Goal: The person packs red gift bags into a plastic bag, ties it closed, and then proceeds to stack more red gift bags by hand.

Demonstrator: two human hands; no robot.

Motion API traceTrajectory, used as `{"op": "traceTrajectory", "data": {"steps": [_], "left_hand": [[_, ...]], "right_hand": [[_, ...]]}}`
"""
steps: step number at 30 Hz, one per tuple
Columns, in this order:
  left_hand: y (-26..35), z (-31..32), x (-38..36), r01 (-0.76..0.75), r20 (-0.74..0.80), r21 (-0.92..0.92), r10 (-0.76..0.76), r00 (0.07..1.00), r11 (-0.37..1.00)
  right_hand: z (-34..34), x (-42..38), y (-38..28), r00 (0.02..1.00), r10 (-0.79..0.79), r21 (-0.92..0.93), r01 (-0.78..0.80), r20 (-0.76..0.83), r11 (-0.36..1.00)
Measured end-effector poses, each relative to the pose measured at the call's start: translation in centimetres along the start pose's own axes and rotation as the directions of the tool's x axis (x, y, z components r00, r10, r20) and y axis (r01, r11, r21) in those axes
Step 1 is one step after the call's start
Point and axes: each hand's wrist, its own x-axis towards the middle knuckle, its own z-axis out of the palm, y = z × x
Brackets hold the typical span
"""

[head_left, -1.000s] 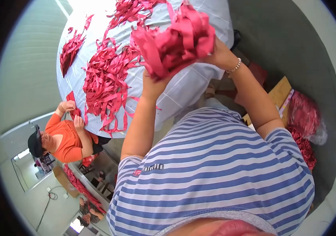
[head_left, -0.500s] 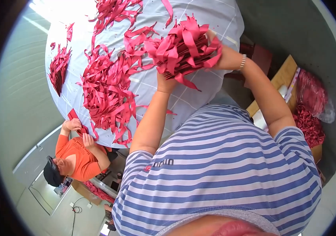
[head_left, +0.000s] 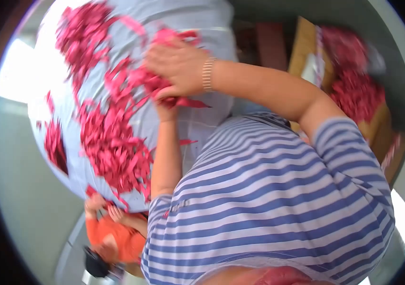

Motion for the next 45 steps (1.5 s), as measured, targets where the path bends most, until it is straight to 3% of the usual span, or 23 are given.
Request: {"op": "traceTrajectory", "data": {"steps": [2,3,4,5,9,11,13,15,18,19,20,21,22,24,25,26,28,29,31,33,35,38,45], "left_hand": [[1.8,1.6,0.6,0.003,-0.071,0.179,0.009,0.997,0.984],[-1.9,-2.4,1.0,-0.045,-0.039,0.404,0.067,0.997,0.914],[-0.4,-0.7,1.1,0.030,-0.095,0.324,0.001,0.996,0.946],[1.5,0.4,1.5,0.057,-0.102,0.305,-0.027,0.994,0.951],[6.5,3.4,4.3,-0.003,0.014,0.383,-0.002,1.000,0.924],[11.1,7.6,5.0,0.086,-0.132,0.287,-0.050,0.990,0.954],[13.0,6.4,6.1,-0.059,0.019,0.637,0.061,0.998,0.768],[16.2,9.2,6.0,0.201,-0.250,0.762,-0.007,0.968,0.615],[16.1,11.5,6.5,0.017,-0.038,0.971,0.084,0.996,0.237],[16.1,12.7,6.8,0.054,-0.067,0.980,0.060,0.996,0.193],[16.2,13.9,7.1,0.092,-0.099,0.985,0.040,0.994,0.147],[16.2,15.2,7.4,0.134,-0.137,0.986,0.021,0.990,0.098],[15.9,15.7,8.0,0.115,-0.116,0.992,0.013,0.993,0.056],[14.8,16.6,9.1,0.079,-0.080,0.996,-0.020,0.997,-0.028],[14.0,17.1,9.8,0.055,-0.059,0.996,-0.041,0.997,-0.073],[12.8,17.1,10.4,0.025,-0.029,0.953,-0.006,1.000,-0.301],[11.3,18.8,11.2,0.042,-0.075,0.920,-0.068,0.995,-0.390],[10.9,19.9,11.5,0.050,-0.102,0.900,-0.098,0.990,-0.433],[11.4,22.1,11.8,0.100,-0.189,0.912,-0.190,0.964,-0.398],[11.2,20.9,12.5,0.072,-0.145,0.937,-0.193,0.970,-0.343],[11.0,19.9,13.1,0.109,-0.182,0.899,-0.137,0.974,-0.424],[11.2,20.4,12.6,0.093,-0.151,0.947,-0.171,0.973,-0.309],[11.1,21.5,11.9,0.172,-0.215,0.949,-0.145,0.966,-0.264]], "right_hand": [[-0.8,0.4,0.5,0.999,-0.008,0.054,0.006,0.040,0.999],[-0.4,0.3,0.2,1.000,0.024,-0.016,-0.023,0.020,1.000],[-1.1,0.5,0.1,0.995,0.052,-0.026,-0.049,0.086,0.998],[-0.9,0.2,-0.3,0.996,0.086,-0.029,-0.085,0.020,0.996],[-2.4,-3.6,-0.2,0.897,0.163,0.181,-0.095,-0.411,0.979],[-5.6,-8.0,0.6,0.846,0.284,0.303,-0.154,-0.451,0.940],[-5.7,-14.1,3.2,0.764,0.390,0.285,-0.277,-0.514,0.918],[-4.5,-21.2,6.3,0.629,0.615,0.376,-0.487,-0.475,0.788],[-0.5,-35.1,10.2,0.212,0.900,0.399,-0.841,-0.380,0.366],[1.4,-40.2,10.9,-0.048,0.966,0.444,-0.893,-0.255,0.073],[3.6,-45.8,11.5,-0.064,0.903,0.300,-0.951,-0.425,0.074],[6.6,-51.1,11.6,-0.375,0.836,0.399,-0.893,-0.400,-0.209],[6.7,-55.6,12.0,-0.625,0.750,0.551,-0.713,-0.218,-0.434],[4.7,-62.7,12.2,-0.852,0.506,0.418,-0.512,-0.134,-0.751],[0.8,-64.1,11.8,-0.887,0.462,0.436,-0.422,-0.015,-0.795],[6.5,-72.4,12.3,-0.899,0.425,0.341,-0.434,-0.105,-0.834],[1.4,-73.5,12.1,-0.960,0.278,0.319,-0.254,0.031,-0.913],[2.1,-75.7,11.9,-0.959,0.282,0.300,-0.271,-0.009,-0.915],[3.2,-80.2,11.7,-0.948,0.302,0.255,-0.317,-0.097,-0.914],[3.1,-82.0,11.9,-0.931,0.357,0.214,-0.365,-0.078,-0.906],[3.7,-83.3,12.0,-0.894,0.436,0.150,-0.447,-0.101,-0.882],[4.5,-83.5,12.3,-0.857,0.472,0.038,-0.489,-0.206,-0.871],[4.5,-85.5,11.8,-0.834,0.522,0.175,-0.549,-0.179,-0.817]]}}
